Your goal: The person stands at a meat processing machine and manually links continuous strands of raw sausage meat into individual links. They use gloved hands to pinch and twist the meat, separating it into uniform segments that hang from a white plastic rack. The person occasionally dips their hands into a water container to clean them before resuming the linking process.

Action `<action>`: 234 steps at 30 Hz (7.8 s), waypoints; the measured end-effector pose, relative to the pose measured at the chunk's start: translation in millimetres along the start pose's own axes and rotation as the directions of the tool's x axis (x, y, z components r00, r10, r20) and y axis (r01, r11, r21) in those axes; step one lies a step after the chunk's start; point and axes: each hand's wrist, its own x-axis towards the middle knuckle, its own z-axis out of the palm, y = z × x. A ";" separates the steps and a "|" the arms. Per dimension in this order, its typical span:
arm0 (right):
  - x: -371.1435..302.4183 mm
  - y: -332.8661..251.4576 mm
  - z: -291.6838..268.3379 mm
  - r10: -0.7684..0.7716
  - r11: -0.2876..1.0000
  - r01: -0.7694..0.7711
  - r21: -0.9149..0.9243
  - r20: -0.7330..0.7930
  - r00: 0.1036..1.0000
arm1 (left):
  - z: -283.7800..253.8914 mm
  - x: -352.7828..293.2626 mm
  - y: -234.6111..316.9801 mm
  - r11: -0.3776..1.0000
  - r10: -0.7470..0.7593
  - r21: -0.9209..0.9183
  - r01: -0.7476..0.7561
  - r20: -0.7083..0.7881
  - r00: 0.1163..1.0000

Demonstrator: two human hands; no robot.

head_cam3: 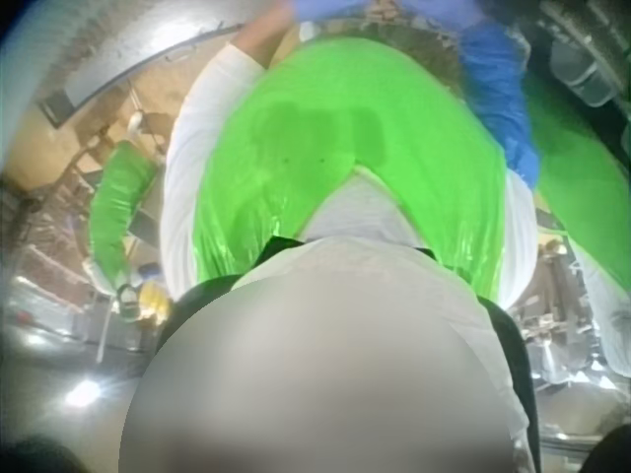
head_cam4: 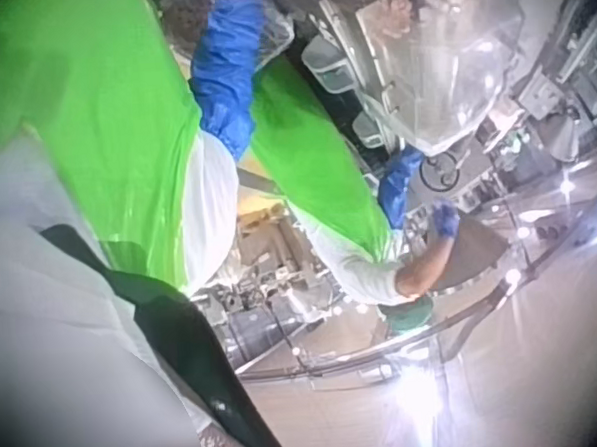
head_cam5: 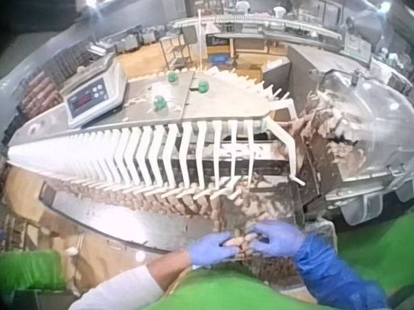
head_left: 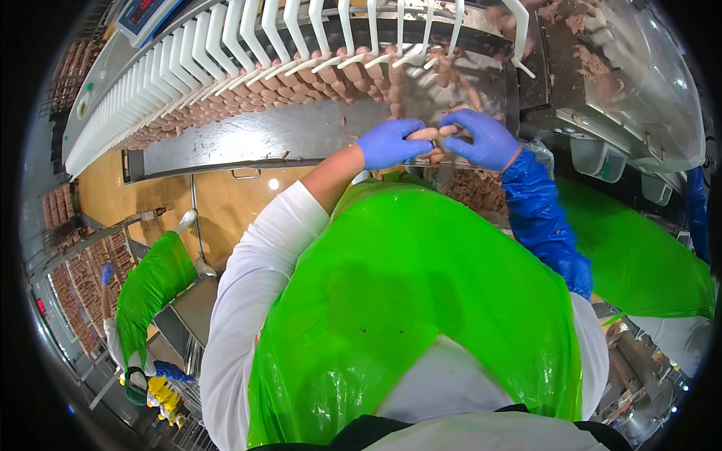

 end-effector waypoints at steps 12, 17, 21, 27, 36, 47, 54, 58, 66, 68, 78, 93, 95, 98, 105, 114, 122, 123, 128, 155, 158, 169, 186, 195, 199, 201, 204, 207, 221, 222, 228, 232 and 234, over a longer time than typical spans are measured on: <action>18.3 61.4 41.4 0.063 0.992 -0.042 -0.122 0.176 0.982 | 4.8 17.0 -38.6 0.975 0.076 0.220 -0.030 -0.203 0.976; 36.0 43.2 56.2 -0.005 0.991 0.038 -0.128 0.247 0.969 | 2.3 10.4 -34.2 0.935 0.003 0.352 0.046 -0.136 0.991; 38.6 27.4 66.0 -0.186 0.939 0.230 -0.254 0.186 0.965 | 6.9 14.2 -41.6 0.887 0.048 0.460 0.025 -0.146 0.988; 26.2 36.0 56.8 -0.246 0.926 0.322 -0.196 0.333 0.910 | -5.1 -3.1 -0.8 0.740 0.126 0.657 -0.144 0.074 0.989; -14.7 178.5 14.8 -0.123 0.802 0.062 -0.594 -0.062 0.991 | -49.2 -59.3 -53.3 0.996 0.068 0.068 -0.057 -0.175 0.982; 48.2 15.2 100.5 0.192 0.981 -0.188 -0.035 0.219 0.957 | -18.1 -4.5 -25.8 0.938 0.264 -0.043 -0.343 -0.552 0.791; 51.9 29.2 93.0 0.356 0.605 -0.405 0.686 0.222 0.908 | -19.7 39.9 -42.3 0.942 0.230 -0.193 -0.273 -0.219 0.948; 44.5 50.5 81.5 0.341 0.037 -0.294 0.955 0.264 0.902 | -16.1 40.7 -56.3 0.965 0.260 -0.005 -0.261 -0.071 0.963; 26.9 58.1 63.8 0.584 0.697 -0.389 0.602 -0.163 0.795 | -38.7 49.9 -52.0 0.970 0.097 0.225 -0.096 0.005 0.995; 31.6 60.9 78.8 0.142 0.984 -0.101 0.145 -0.307 0.941 | -40.9 45.4 -51.0 0.968 0.119 0.221 -0.115 -0.005 0.993; 67.7 31.8 90.0 0.327 0.813 -0.198 -0.547 0.148 0.933 | -74.4 9.0 -45.8 0.777 -0.017 0.629 -0.039 0.082 0.996; 68.3 102.2 85.9 0.618 0.426 -0.504 -0.752 -0.166 0.769 | -78.3 -24.4 -59.7 0.969 -0.034 -0.241 0.042 0.039 0.999; 51.6 115.5 80.5 0.654 0.438 -0.579 -0.688 -0.198 0.730 | -84.8 -35.3 -66.9 0.926 0.009 -0.373 -0.059 -0.135 0.991; 44.8 112.5 80.6 0.620 0.628 -0.593 -0.503 -0.136 0.773 | -87.0 -51.3 -64.5 0.608 0.158 -0.741 -0.285 -0.239 0.958; 70.8 13.1 128.9 0.266 0.940 -0.258 0.226 -0.006 0.964 | -104.4 -74.8 -67.2 0.094 0.501 -0.916 -0.390 -0.295 0.814; 100.6 -63.1 150.5 0.335 0.407 -0.433 0.805 0.309 0.890 | -115.1 -103.2 -41.1 -0.161 0.471 -0.901 -0.402 -0.428 0.772; 112.8 -52.1 179.0 0.025 -0.154 -0.293 0.944 0.300 0.954 | -107.1 -108.4 -57.4 -0.103 0.385 -0.915 -0.391 -0.399 0.832; 112.3 -49.2 181.3 0.010 -0.161 -0.301 0.940 0.307 0.952 | -105.0 -107.4 -62.0 -0.087 0.359 -0.913 -0.398 -0.402 0.842; 111.5 -39.5 175.4 0.143 0.599 -0.410 0.688 0.412 0.900 | -98.1 -105.2 -74.1 -0.079 0.366 -0.934 -0.348 -0.352 0.862; 92.7 -25.8 111.3 0.281 0.928 -0.251 -0.274 0.078 0.956 | -92.8 -25.2 -49.7 0.648 -0.030 0.753 0.117 -0.129 0.991; 72.3 -5.0 115.9 0.340 0.902 -0.407 0.145 0.343 0.876 | -97.6 -36.6 -29.3 0.624 -0.152 0.772 0.125 -0.037 0.988; 91.1 -0.2 202.8 0.218 -0.392 -0.136 0.910 0.235 0.947 | -80.4 -90.3 -37.7 0.639 0.078 0.769 0.014 -0.082 0.994; 106.8 52.4 150.7 0.309 0.949 -0.248 0.194 -0.421 0.853 | -99.8 -83.8 -53.8 0.628 0.031 0.778 0.002 -0.027 0.999; 157.7 28.9 79.0 0.187 0.928 -0.196 0.317 0.059 0.981 | -104.8 -77.8 -60.1 0.585 0.022 0.810 0.030 -0.053 0.998; 135.7 70.6 99.6 0.280 0.680 -0.207 0.703 0.011 0.960 | -109.5 -67.7 -64.0 0.563 0.027 0.826 0.023 -0.046 0.999; 123.5 63.9 97.4 0.413 0.454 -0.125 0.882 -0.084 0.907 | -105.6 -65.0 -69.1 0.550 0.048 0.835 0.008 -0.041 0.998; 99.5 71.6 89.0 0.529 0.545 -0.114 0.831 -0.235 0.816 | -98.9 -59.3 -76.0 0.552 0.096 0.834 -0.013 -0.048 0.994; 64.1 136.3 69.5 0.341 0.856 -0.341 -0.388 -0.071 0.937 | -94.1 -50.5 -52.1 0.587 0.011 0.810 0.012 -0.022 1.000; 131.1 212.6 -147.9 0.415 0.843 0.022 0.537 -0.676 0.609 | -69.5 -40.3 -59.6 0.695 0.114 0.712 -0.096 0.023 0.993; 131.7 219.3 -146.2 0.428 0.818 -0.025 0.575 -0.579 0.694 | -69.7 -36.5 -65.3 0.718 0.097 0.689 -0.100 0.044 0.994; 106.4 200.5 -12.3 0.490 0.845 -0.315 0.431 -0.390 0.779 | -55.5 -47.0 -60.9 0.776 0.176 0.613 -0.148 0.016 0.984; 52.9 177.7 92.1 0.600 0.800 -0.556 0.226 -0.269 0.754 | -41.1 -36.6 -51.4 0.820 0.281 0.510 -0.259 0.035 0.959; 25.2 160.5 121.9 0.648 0.755 -0.623 0.206 -0.084 0.757 | -27.3 -18.7 -27.5 0.772 0.418 0.478 -0.418 0.113 0.901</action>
